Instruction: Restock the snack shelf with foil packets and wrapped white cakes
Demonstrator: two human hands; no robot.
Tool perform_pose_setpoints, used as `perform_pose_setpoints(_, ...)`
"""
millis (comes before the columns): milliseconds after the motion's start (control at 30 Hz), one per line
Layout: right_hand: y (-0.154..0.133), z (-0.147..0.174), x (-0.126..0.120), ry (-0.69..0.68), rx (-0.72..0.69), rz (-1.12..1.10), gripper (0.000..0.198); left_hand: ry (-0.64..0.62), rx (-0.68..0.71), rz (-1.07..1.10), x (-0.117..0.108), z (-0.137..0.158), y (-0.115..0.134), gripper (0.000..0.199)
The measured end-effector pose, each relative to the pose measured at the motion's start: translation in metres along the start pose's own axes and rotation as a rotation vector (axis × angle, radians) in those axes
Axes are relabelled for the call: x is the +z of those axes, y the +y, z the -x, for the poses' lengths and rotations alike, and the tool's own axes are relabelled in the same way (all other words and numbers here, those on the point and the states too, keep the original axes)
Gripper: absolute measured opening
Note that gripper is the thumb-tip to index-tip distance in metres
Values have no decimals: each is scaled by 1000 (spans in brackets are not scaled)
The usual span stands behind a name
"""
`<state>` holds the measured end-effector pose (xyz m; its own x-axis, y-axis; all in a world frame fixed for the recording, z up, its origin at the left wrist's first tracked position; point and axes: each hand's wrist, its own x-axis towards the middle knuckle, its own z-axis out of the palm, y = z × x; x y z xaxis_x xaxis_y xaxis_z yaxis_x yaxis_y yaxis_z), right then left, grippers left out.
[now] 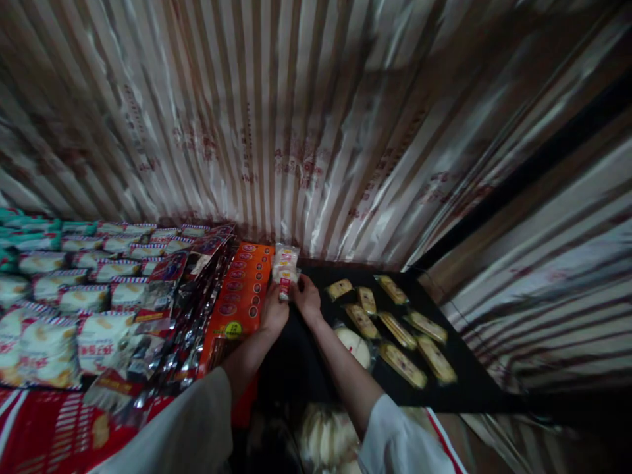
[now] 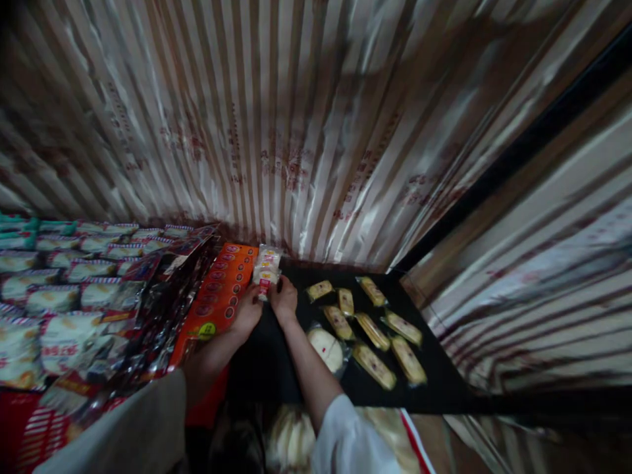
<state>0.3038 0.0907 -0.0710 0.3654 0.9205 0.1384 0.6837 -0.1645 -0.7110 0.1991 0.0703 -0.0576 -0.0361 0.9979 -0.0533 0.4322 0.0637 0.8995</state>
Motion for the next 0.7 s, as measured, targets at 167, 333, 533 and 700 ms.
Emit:
perform_pose_setpoints(167,12,39,-28,133,-252,71,36,-72,3,-55,-9,19,1,38)
perform_pose_setpoints(333,48,108,-78,160,-387,324,35,-191,-35,-80,-11,56,6,30)
perform_pose_setpoints(533,82,178,-105,29,-405,531,49,-309,-68,-99,-4,106,17,27)
perform_pose_setpoints(700,67,211,-115,-136,-502,517,48,-341,-108,-104,-5,142,16,25)
